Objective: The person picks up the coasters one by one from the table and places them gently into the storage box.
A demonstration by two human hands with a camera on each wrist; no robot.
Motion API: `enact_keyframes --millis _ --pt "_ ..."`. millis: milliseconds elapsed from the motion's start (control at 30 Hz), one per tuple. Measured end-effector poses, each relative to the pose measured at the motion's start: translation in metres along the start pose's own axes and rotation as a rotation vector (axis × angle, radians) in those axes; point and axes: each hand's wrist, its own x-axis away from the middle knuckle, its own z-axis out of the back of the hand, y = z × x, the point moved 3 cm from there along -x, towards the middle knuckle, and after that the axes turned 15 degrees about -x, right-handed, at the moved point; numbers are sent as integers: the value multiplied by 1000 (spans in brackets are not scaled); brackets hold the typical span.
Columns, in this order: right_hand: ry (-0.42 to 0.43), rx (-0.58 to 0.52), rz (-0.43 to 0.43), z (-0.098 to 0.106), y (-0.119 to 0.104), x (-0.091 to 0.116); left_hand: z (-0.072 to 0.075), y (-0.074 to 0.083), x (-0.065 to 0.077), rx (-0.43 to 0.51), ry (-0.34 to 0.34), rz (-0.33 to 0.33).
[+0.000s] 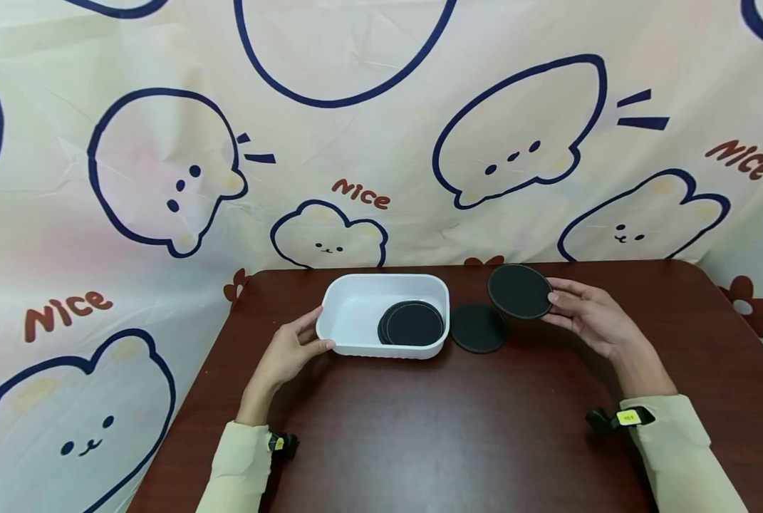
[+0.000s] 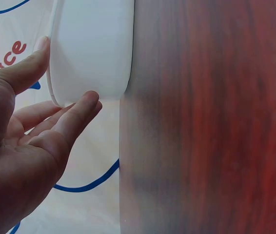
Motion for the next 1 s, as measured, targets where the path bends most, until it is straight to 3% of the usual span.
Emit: enact_keyframes --millis 300,533,1000 --pt "1 6 9 -8 -3 -4 4 1 -6 -16 4 1" --pt "-6 -35 -8 -14 1 -3 3 -1 -4 -15 -2 12" --pt "29 -2 -47 -28 17 -9 0 1 -1 -9 -11 8"
